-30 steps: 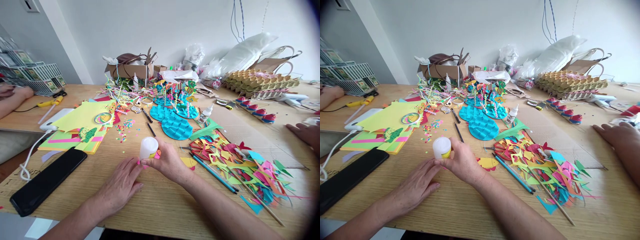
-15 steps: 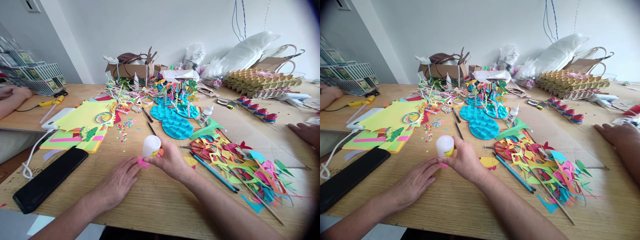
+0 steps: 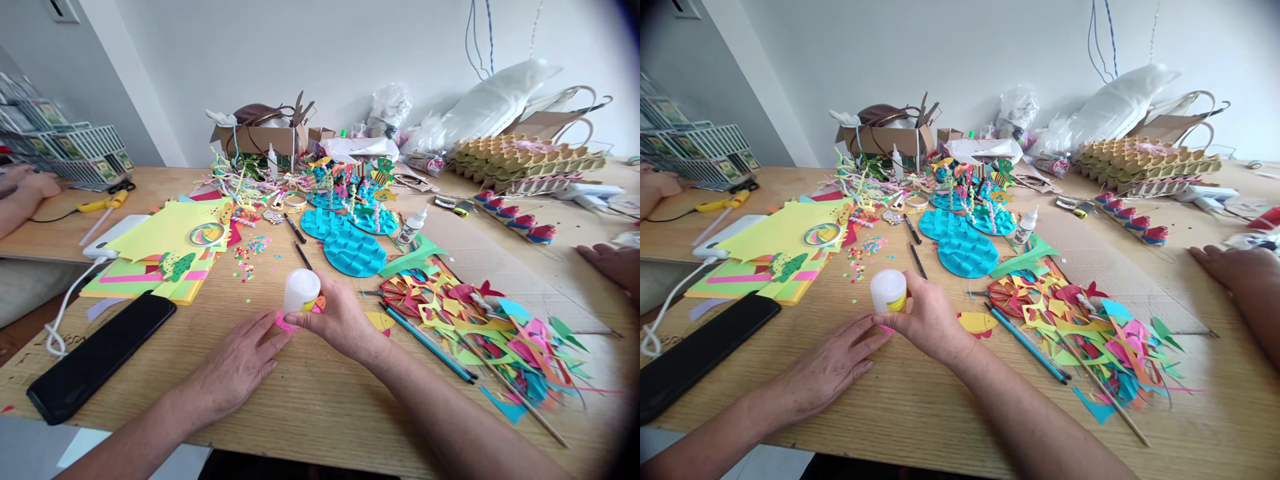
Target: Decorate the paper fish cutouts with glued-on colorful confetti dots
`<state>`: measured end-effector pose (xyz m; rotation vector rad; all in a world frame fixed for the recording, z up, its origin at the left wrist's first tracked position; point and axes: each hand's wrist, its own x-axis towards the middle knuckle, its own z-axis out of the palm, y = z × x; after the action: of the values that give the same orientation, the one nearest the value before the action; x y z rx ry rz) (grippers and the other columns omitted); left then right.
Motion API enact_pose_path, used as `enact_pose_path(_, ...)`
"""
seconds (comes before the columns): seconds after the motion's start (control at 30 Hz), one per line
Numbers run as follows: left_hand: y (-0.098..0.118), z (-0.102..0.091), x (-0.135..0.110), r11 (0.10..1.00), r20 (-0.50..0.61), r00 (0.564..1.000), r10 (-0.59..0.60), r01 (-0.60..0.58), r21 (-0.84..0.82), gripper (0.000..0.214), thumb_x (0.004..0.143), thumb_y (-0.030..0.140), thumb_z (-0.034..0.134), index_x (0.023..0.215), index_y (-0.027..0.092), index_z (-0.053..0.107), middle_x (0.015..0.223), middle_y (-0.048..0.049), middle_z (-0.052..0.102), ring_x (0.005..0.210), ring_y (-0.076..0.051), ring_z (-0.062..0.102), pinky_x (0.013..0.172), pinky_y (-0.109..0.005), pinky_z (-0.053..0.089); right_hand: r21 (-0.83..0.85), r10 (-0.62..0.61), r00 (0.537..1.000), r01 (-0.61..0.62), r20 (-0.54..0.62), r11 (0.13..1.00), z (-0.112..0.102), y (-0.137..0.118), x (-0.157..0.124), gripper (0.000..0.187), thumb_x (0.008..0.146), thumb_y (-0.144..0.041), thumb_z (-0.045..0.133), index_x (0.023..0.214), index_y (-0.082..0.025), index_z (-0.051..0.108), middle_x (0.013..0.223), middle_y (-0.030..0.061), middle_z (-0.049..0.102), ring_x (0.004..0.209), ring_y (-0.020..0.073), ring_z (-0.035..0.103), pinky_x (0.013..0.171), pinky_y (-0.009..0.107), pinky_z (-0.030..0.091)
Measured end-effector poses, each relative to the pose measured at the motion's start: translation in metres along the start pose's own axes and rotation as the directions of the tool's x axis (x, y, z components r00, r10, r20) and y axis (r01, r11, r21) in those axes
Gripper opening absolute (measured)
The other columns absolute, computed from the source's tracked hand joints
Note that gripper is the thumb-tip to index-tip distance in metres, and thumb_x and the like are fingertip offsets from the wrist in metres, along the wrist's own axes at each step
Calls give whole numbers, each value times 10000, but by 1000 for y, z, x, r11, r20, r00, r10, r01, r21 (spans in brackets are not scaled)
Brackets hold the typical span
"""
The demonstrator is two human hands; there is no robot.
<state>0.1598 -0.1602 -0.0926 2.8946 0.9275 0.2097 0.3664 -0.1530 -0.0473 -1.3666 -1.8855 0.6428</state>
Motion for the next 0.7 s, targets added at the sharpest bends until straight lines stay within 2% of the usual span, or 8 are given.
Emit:
enact_pose_path(0.13,-1,3,-1,1000,-23,1000,1,-1,12,462,854,180,407,1296,284,321,1315,-81,365,1201,-242,346,958,-441,370,2,4,1000,-4,16,1000,-2,-3,0,313,650,-395,672,822,-181,521,762,3,595,692,162,534,570,241,365)
enact_pose_path(0.5,4,-1,1,999,21,999,-28,27,35,405,849,180,414,1248,251,402,1321,-95,359,1202,-262,346,965,-450,362,-41,-23,1000,23,-5,999,-10,0,1,281,662,-389,663,791,-181,522,719,-4,584,662,154,524,567,239,359)
enact_pose_path(0.7,5,1,2,998,1,1000,-28,28,47,443,846,191,421,1278,263,355,1305,-86,381,1196,-258,355,957,-452,372,-25,1,1000,0,28,1000,-6,-5,1,276,646,-360,686,788,-181,531,745,2,589,688,163,535,590,246,374)
